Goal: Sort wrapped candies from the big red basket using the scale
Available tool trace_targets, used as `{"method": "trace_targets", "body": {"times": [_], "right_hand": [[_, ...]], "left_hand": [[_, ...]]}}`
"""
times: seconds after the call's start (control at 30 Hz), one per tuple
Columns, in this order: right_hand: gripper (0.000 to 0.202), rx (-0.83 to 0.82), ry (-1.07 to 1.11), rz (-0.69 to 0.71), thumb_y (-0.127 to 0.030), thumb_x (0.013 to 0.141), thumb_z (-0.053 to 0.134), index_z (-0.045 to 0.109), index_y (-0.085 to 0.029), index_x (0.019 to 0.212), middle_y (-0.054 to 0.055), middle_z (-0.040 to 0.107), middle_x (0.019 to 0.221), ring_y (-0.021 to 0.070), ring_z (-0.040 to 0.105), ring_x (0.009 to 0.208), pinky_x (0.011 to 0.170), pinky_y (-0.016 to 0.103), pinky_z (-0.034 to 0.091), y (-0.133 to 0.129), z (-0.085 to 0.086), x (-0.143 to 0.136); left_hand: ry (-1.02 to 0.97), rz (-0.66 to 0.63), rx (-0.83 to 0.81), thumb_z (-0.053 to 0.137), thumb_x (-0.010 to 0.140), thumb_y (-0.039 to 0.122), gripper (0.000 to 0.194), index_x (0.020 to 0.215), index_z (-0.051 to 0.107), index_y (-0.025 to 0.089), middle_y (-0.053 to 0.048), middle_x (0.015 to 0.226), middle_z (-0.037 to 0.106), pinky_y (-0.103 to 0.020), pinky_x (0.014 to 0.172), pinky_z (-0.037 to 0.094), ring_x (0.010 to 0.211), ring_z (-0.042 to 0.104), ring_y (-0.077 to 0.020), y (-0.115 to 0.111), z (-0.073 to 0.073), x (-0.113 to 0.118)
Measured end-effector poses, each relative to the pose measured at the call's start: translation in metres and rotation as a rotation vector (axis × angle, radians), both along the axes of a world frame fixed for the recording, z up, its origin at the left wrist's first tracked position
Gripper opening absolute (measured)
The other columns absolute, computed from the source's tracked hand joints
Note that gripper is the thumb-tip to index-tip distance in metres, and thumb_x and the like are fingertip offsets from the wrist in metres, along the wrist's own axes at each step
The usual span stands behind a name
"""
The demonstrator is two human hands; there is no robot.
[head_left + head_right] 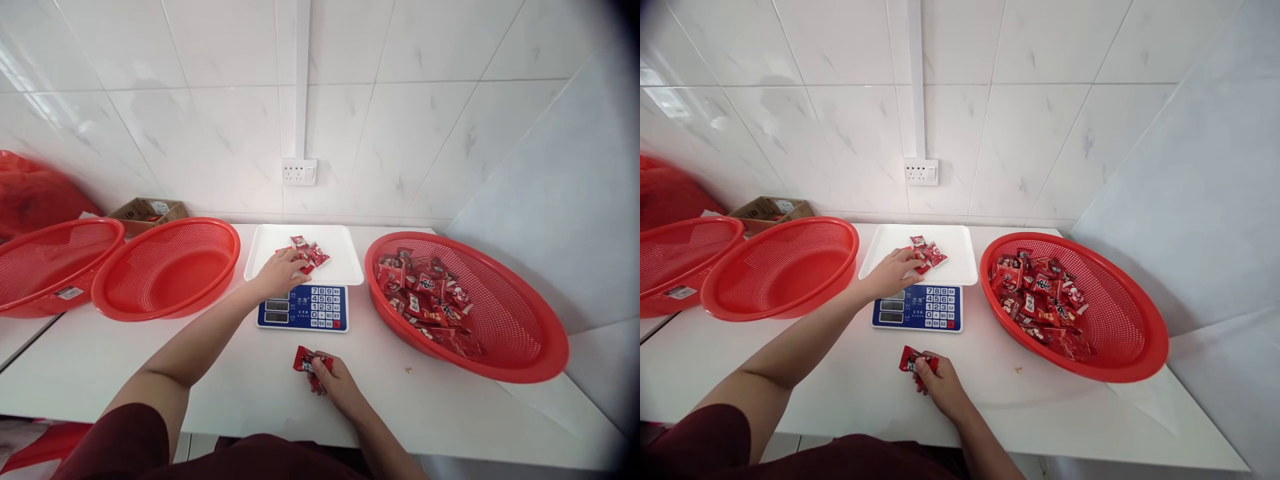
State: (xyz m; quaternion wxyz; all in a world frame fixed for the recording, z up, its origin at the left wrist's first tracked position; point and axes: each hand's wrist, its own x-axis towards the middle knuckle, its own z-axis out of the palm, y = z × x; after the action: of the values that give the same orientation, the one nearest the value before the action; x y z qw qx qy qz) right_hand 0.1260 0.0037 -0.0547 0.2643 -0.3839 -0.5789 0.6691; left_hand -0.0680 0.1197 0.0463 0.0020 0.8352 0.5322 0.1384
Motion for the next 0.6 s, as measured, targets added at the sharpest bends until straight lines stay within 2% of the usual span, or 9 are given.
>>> {"method": "trace_targets", "body": {"times": [0.13, 0.23, 0.37, 0.5, 0.6], "right_hand": [[0.057, 0.015, 0.007, 0.019, -0.07, 0.075, 0.04, 0.051, -0.014, 0.071, 0.001, 0.052, 0.063, 0.0087, 0.048, 0.05, 0.048, 0.022, 0.038, -0.001, -0.001, -0.001], [0.056, 0.013, 0.007, 0.029, -0.07, 0.075, 0.04, 0.05, -0.015, 0.071, 0.001, 0.052, 0.064, 0.0088, 0.049, 0.051, 0.048, 0.022, 0.038, -0.002, -0.001, -0.001], [0.055, 0.016, 0.002, 0.02, -0.069, 0.075, 0.041, 0.051, -0.015, 0.071, 0.001, 0.053, 0.064, 0.0087, 0.049, 0.051, 0.049, 0.023, 0.038, -0.001, 0.0, -0.002], [0.057, -0.002, -0.007, 0.0, -0.071, 0.074, 0.041, 0.051, -0.014, 0.072, 0.002, 0.053, 0.065, 0.009, 0.049, 0.051, 0.048, 0.023, 0.038, 0.0, -0.001, -0.001], [0.058, -0.004, 0.005, 0.0, -0.07, 0.074, 0.041, 0.053, -0.014, 0.073, 0.002, 0.053, 0.066, 0.0092, 0.049, 0.051, 0.048, 0.023, 0.038, 0.0, -0.002, -0.001]], "left_hand": [[-0.074, -0.051, -0.018, 0.046, 0.087, 0.042, 0.033, 0.109, 0.059, 0.022, -0.008, 0.113, 0.053, -0.039, 0.094, 0.038, 0.109, 0.044, -0.0253, -0.008, 0.001, -0.006], [-0.107, -0.04, -0.035, 0.044, 0.087, 0.044, 0.037, 0.116, 0.054, 0.023, -0.007, 0.115, 0.054, -0.04, 0.094, 0.037, 0.111, 0.043, -0.0255, -0.008, -0.001, -0.01], [-0.036, 0.003, -0.028, 0.045, 0.085, 0.047, 0.047, 0.127, 0.045, 0.024, -0.009, 0.115, 0.052, -0.042, 0.095, 0.036, 0.112, 0.042, -0.0274, -0.003, -0.007, -0.01], [0.017, 0.057, 0.015, 0.043, 0.086, 0.049, 0.048, 0.126, 0.047, 0.023, -0.01, 0.113, 0.052, -0.043, 0.091, 0.039, 0.109, 0.044, -0.0283, 0.002, -0.008, -0.006], [0.01, 0.058, 0.065, 0.04, 0.087, 0.05, 0.051, 0.129, 0.043, 0.022, -0.012, 0.124, 0.047, -0.043, 0.096, 0.036, 0.117, 0.04, -0.0285, 0.007, -0.007, -0.003]]}}
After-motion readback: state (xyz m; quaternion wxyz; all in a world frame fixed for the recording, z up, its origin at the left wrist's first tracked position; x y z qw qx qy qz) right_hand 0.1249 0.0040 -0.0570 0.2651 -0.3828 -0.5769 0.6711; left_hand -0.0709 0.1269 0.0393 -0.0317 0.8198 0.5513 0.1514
